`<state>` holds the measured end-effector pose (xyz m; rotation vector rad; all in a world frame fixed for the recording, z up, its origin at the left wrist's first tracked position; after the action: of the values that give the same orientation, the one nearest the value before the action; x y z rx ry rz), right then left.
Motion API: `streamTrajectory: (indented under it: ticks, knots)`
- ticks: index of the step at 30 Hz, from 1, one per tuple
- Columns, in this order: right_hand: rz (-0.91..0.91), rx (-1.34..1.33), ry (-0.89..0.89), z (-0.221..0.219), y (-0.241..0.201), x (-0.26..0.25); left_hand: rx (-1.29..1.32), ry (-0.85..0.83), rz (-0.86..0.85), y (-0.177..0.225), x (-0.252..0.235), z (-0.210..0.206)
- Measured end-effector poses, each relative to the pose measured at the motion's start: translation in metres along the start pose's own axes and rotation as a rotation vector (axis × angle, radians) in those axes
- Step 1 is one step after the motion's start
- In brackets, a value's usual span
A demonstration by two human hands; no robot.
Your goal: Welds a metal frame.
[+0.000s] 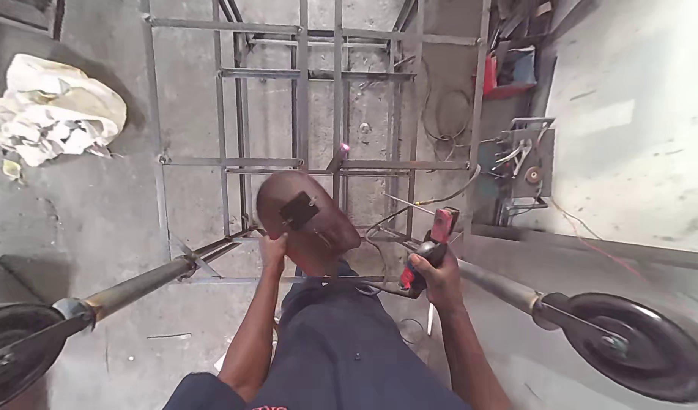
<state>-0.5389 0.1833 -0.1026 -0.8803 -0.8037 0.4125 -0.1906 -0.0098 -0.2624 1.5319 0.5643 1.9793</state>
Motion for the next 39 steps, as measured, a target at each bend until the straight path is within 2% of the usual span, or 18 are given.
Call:
streamTrajectory:
  ticks: [6,10,14,21,24,27,32,37,39]
  knots:
    - [-0.004,0.347,-0.246,-0.041,0.012,-0.031,0.408,0.188,-0.227,0.008,0.060,0.151]
    - [0.071,0.580,-0.401,-0.086,0.026,-0.058,0.609,0.290,-0.321,0.009,0.105,0.200]
    - [0.153,0.740,-0.506,-0.121,0.021,-0.073,0.696,0.299,-0.347,0.004,0.133,0.197]
    - [0.284,0.944,-0.634,-0.160,0.035,-0.089,0.741,0.107,-0.301,0.006,0.140,0.158]
    - [0.209,0.924,-0.600,-0.159,0.032,-0.088,0.591,0.072,-0.268,0.021,0.136,0.149]
    - [0.231,0.906,-0.522,-0.153,0.045,-0.090,0.756,-0.048,-0.234,0.024,0.128,0.141]
    - [0.206,0.944,-0.478,-0.152,0.044,-0.085,0.680,-0.118,-0.200,0.042,0.121,0.144]
    - [0.097,0.941,-0.437,-0.150,0.038,-0.077,0.777,-0.181,-0.272,0.060,0.110,0.151]
    - [0.087,1.019,-0.434,-0.152,0.042,-0.079,0.805,-0.187,-0.270,0.065,0.108,0.154]
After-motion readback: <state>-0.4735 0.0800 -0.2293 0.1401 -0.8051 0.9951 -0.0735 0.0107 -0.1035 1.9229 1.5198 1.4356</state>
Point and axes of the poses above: each hand's wrist, its own x-axis away from the middle knuckle, its own z-axis out of the back of the hand, y = z × x, the point moved 5 cm from there along -x, towards the middle knuckle, and after that the axes turned 12 degrees about x, right-handed, at the moved point
